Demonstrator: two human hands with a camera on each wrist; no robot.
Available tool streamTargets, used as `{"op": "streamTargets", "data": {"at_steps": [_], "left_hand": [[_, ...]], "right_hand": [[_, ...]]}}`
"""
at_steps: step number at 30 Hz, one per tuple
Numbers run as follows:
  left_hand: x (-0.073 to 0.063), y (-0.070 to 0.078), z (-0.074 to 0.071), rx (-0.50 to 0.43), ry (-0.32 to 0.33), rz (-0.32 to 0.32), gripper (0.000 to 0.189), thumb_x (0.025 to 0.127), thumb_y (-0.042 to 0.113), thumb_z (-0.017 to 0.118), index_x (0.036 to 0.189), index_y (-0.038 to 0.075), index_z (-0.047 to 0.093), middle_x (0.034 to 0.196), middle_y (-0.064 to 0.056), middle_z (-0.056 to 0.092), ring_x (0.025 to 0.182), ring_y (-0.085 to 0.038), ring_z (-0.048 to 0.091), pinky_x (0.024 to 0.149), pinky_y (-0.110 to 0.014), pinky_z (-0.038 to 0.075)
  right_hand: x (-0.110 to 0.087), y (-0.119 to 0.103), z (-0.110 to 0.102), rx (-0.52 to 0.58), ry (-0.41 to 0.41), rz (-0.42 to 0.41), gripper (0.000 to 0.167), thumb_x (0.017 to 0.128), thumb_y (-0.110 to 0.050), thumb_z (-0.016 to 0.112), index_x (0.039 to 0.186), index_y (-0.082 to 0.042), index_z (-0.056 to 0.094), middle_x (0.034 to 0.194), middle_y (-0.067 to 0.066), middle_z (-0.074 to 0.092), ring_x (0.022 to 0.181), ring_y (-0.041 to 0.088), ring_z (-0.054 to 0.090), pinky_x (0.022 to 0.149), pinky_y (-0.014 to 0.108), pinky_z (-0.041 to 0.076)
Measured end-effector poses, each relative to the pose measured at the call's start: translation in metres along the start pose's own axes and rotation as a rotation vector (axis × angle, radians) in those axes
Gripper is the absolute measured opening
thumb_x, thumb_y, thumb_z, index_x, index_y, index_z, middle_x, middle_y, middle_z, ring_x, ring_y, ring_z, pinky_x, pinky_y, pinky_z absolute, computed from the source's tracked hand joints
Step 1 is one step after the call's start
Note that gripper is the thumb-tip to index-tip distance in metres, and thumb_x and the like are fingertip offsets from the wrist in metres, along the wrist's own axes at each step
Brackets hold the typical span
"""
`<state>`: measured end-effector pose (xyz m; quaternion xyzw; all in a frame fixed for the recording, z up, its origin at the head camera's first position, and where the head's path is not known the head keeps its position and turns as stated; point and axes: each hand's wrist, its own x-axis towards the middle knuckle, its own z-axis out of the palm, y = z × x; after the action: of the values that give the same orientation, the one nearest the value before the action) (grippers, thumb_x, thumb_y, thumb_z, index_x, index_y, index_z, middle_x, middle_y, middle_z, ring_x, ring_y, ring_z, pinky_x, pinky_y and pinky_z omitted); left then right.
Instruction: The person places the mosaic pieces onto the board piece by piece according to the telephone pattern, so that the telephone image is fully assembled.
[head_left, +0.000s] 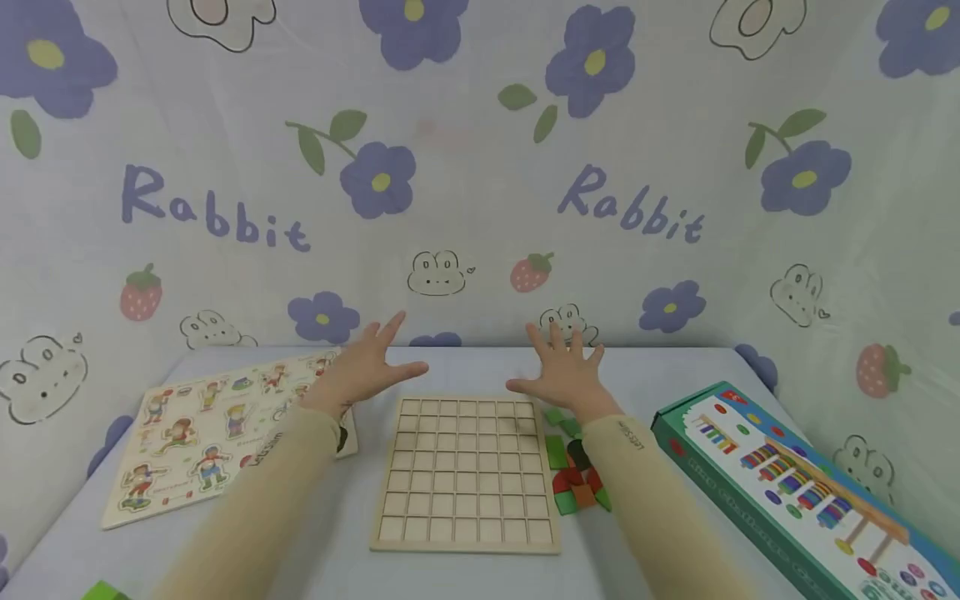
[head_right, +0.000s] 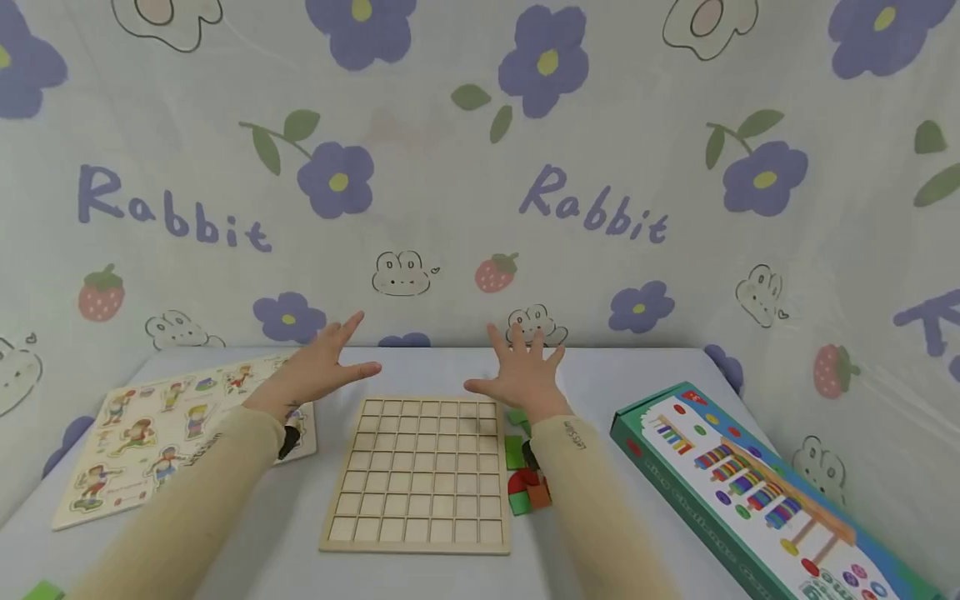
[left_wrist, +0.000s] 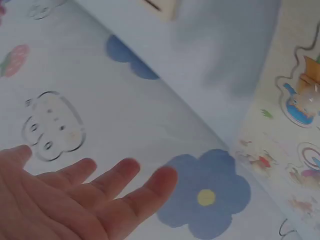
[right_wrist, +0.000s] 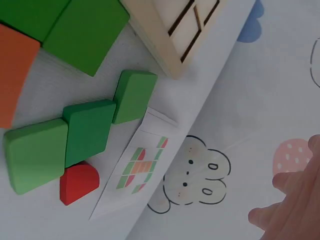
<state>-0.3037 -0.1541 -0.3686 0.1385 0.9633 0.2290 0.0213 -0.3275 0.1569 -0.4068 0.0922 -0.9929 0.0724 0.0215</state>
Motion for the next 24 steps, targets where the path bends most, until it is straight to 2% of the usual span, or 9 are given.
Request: {"op": "streamTargets", "data": {"at_steps": [4,6,9,12,16,19,22,24], "left_hand": [[-0.021,0.005,-0.014,-0.186,0.031,0.027,0.099,0.077,0.072,0.05,0.149,0.029,-0.001,0.154,-0.017,0.012,0.135,-0.043,0.023,0.103,-0.059,0.025],[-0.034,0.007,-0.017,-0.255,0.054,0.033,0.095,0.079,0.068,0.05,0.149,0.029,-0.002,0.151,-0.017,0.02,0.131,-0.041,0.033,0.101,-0.057,0.03],[-0.056,0.011,-0.015,-0.331,0.073,0.021,0.091,0.083,0.061,0.052,0.15,0.027,0.001,0.142,-0.02,0.034,0.116,-0.038,0.05,0.091,-0.051,0.042],[-0.079,0.014,-0.007,-0.387,0.059,-0.025,0.087,0.085,0.056,0.054,0.15,0.025,0.005,0.132,-0.019,0.044,0.101,-0.031,0.059,0.078,-0.041,0.049],[-0.104,0.015,0.009,-0.477,0.017,-0.101,0.084,0.085,0.049,0.059,0.149,0.023,0.011,0.126,-0.019,0.048,0.087,-0.023,0.061,0.067,-0.032,0.05],[-0.116,0.014,0.021,-0.526,-0.012,-0.156,0.086,0.083,0.048,0.062,0.149,0.025,0.013,0.123,-0.019,0.05,0.084,-0.022,0.061,0.066,-0.033,0.05],[-0.123,0.012,0.033,-0.549,-0.049,-0.201,0.088,0.08,0.049,0.065,0.148,0.025,0.014,0.119,-0.019,0.051,0.082,-0.022,0.061,0.065,-0.035,0.051],[-0.127,0.01,0.04,-0.558,-0.076,-0.233,0.09,0.079,0.049,0.066,0.148,0.025,0.015,0.117,-0.017,0.052,0.079,-0.021,0.06,0.064,-0.035,0.05]], "right_hand": [[-0.008,0.002,-0.01,0.042,-0.019,-0.015,0.101,0.074,-0.072,0.051,0.15,-0.029,0.0,0.156,0.013,0.001,0.138,0.047,-0.001,0.097,0.074,0.003],[-0.012,0.002,-0.015,0.072,-0.02,-0.019,0.101,0.075,-0.07,0.053,0.15,-0.029,-0.001,0.156,0.012,0.001,0.138,0.047,0.001,0.098,0.073,0.004],[-0.02,0.004,-0.02,0.126,-0.02,-0.025,0.1,0.076,-0.066,0.057,0.15,-0.028,0.001,0.156,0.013,0.003,0.138,0.047,0.006,0.099,0.072,0.009],[-0.026,0.007,-0.021,0.198,-0.025,-0.033,0.099,0.077,-0.058,0.062,0.15,-0.028,0.003,0.155,0.014,0.008,0.136,0.046,0.018,0.097,0.069,0.021],[-0.036,0.012,-0.017,0.311,-0.054,-0.015,0.099,0.078,-0.047,0.068,0.15,-0.028,0.003,0.153,0.015,0.016,0.126,0.041,0.04,0.091,0.063,0.035],[-0.046,0.014,-0.013,0.369,-0.088,0.002,0.099,0.077,-0.04,0.07,0.15,-0.022,0.006,0.149,0.018,0.025,0.122,0.038,0.046,0.09,0.06,0.038],[-0.058,0.013,-0.011,0.434,-0.13,0.009,0.098,0.076,-0.034,0.073,0.15,-0.017,0.011,0.146,0.019,0.032,0.124,0.038,0.044,0.092,0.058,0.038],[-0.069,0.01,-0.01,0.482,-0.159,0.018,0.097,0.074,-0.031,0.076,0.149,-0.018,0.015,0.144,0.018,0.036,0.114,0.035,0.052,0.09,0.055,0.041]]}}
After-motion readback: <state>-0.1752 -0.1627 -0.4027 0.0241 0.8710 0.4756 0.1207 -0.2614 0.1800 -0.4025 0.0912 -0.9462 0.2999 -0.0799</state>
